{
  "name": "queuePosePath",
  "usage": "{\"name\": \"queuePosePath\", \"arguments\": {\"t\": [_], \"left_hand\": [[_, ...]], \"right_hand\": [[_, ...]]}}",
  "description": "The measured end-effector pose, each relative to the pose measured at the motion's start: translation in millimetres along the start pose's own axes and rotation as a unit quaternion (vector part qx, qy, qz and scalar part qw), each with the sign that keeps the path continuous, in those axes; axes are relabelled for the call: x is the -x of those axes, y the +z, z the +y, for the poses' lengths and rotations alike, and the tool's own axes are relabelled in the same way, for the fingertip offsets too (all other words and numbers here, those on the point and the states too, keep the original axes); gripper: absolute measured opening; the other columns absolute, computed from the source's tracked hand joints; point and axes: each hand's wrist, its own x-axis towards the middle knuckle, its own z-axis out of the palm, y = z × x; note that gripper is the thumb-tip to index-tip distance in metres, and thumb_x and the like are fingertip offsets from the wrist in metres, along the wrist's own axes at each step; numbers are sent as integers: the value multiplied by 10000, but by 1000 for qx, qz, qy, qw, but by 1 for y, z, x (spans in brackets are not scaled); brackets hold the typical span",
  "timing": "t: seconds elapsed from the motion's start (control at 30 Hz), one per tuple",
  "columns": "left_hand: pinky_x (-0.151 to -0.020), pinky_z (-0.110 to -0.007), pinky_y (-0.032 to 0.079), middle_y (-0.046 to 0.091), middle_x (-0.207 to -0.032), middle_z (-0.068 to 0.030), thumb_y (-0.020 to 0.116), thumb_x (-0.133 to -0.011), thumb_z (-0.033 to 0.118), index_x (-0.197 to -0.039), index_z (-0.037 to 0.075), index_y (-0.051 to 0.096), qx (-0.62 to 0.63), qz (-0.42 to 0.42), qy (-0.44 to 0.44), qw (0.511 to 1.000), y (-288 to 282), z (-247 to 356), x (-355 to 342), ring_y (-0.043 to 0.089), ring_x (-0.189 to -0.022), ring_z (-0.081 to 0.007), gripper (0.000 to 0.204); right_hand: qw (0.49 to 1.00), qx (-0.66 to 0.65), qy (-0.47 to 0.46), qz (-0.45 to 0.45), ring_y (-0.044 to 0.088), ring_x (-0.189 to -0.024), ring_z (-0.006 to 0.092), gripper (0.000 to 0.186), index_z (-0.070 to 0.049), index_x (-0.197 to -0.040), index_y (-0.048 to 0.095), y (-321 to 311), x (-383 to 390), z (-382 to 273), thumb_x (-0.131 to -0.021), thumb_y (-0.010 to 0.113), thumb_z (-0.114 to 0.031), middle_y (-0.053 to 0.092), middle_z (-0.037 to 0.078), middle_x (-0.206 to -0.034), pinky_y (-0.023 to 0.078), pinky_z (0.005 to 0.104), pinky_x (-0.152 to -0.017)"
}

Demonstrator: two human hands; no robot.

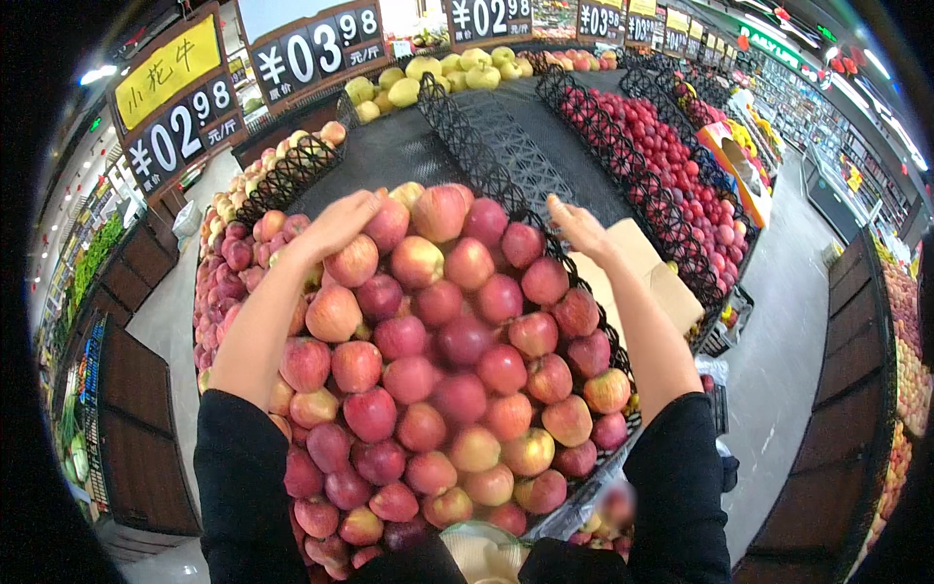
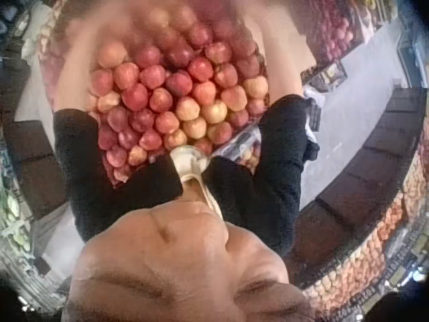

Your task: The person selects red apples from a bulk display in a supermarket, picking them one by one and placing them into a plastic bag. The person repeatedly reaches into the display, chooses apples, and adds them to the bag held in the other hand.

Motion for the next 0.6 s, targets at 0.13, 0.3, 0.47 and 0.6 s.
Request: {"name": "queuePosePath", "arguments": {"t": [0.13, 0.3, 0.47, 0.6], "left_hand": [[-1070, -340, 392, 617, -1290, -166, 402, -1063, 431, -1289, -19, 568, -6, 20, 35, 999, -4, 0, 6, 557, -1231, -253, 530], [-1168, -340, 290, 481, -1476, -152, 389, -1063, 474, -1435, -26, 457, -67, 74, 39, 994, -11, -13, 39, 426, -1394, -258, 627], [-1146, -380, 328, 479, -1488, -207, 418, -1040, 503, -1492, 11, 400, -176, 72, 57, 980, 1, -29, 44, 481, -1351, -339, 669], [-1142, -386, 333, 486, -1468, -251, 443, -1041, 464, -1484, -23, 405, -202, 89, 64, 973, 0, -22, 48, 475, -1355, -354, 660]], "right_hand": [[980, -166, -75, 79, 656, -1124, 281, 640, -29, -1415, 462, -26, 113, 27, -1039, 428, -546, 648, 155, -1269, 526, 381, -913], [938, -301, -37, 167, 687, -1074, 306, 504, -34, -1385, 496, -41, 328, 109, -1043, 512, -404, 653, 199, -1238, 550, 411, -911], [797, -413, 212, 387, 679, -881, 151, 388, 19, -1312, 530, 4, 521, 254, -980, 619, -160, 695, 125, -1109, 545, 258, -739], [831, -193, 418, 310, 589, -632, 111, 200, -28, -974, 700, 90, 624, 344, -886, 655, -202, 648, 23, -745, 448, 254, -538]]}}
